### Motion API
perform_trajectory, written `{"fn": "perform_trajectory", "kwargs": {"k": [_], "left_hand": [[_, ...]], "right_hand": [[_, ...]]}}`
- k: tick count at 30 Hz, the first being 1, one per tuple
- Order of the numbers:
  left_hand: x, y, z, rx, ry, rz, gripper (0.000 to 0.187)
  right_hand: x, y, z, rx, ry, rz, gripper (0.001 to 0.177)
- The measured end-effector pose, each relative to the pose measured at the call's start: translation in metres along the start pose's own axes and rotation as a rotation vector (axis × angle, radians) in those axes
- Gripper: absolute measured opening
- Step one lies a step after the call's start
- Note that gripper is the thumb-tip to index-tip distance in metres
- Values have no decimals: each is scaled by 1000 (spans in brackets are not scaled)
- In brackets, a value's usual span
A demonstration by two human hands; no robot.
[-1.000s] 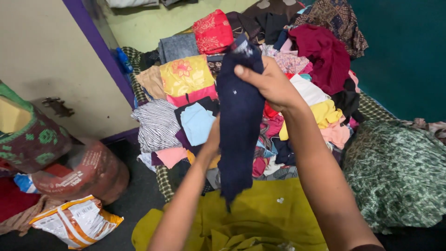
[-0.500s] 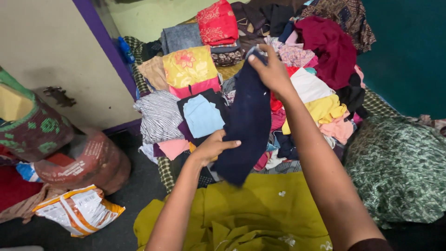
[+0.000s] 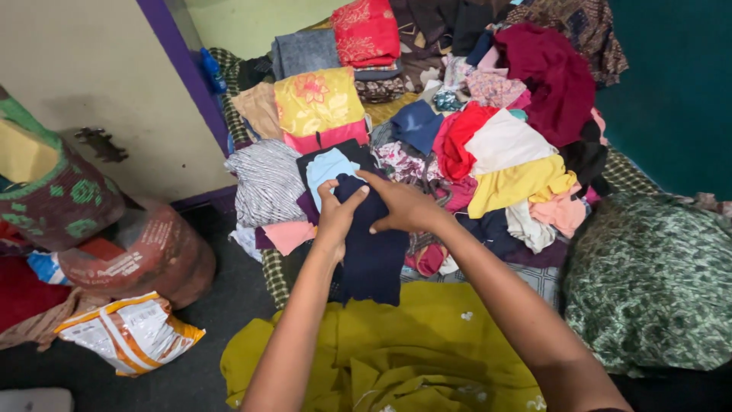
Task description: The person folds a blue shirt, a purple shirt, a black shirt, a light blue shirt, a red shirt, a pair of blue shorts, a white shirt, a yellow shirt, and a patterned shirt by hand, placing each one onto a growing stack of clothes.
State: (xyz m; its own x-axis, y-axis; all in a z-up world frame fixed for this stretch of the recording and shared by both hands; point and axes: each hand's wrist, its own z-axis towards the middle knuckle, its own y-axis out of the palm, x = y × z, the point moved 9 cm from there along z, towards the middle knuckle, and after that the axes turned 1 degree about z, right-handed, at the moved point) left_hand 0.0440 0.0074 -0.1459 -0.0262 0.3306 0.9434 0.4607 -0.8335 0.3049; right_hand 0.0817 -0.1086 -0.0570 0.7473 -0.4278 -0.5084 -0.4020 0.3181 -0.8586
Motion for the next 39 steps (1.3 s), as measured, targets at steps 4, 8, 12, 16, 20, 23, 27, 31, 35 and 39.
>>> {"fn": "perform_trajectory", "kwargs": {"k": [4,8,12,16,20,23,27,31,35,39], "left_hand": [[27,-19,-12,15,50,120,73],[38,-41,-3,-24,134,335,54],[63,-58,4,-66,134,471,34],[119,-78,22,47,228,624,33],[191,-100,46,186,452,610,32],[220,-119,59,203,581,540,30],[187,-165,87,251,585,540,30],[67,-231,113,389,461,669,32],[-15,-265,123,405,217,888,37],[1,-259,121,529,448,956,46]], "right_hand": [[0,6,7,-97,114,-109,95],[-5,13,17,-160,102,-166,78],[-12,19,44,-209,72,-210,72],[-24,14,97,-88,-30,-220,65],[-76,-37,139,323,-128,-180,63],[-106,-52,157,556,-269,-149,64],[-107,-6,179,703,-449,-149,68],[-42,118,205,498,-354,-201,60],[-17,182,199,297,-287,-253,67],[-26,171,198,226,-258,-114,71]]}}
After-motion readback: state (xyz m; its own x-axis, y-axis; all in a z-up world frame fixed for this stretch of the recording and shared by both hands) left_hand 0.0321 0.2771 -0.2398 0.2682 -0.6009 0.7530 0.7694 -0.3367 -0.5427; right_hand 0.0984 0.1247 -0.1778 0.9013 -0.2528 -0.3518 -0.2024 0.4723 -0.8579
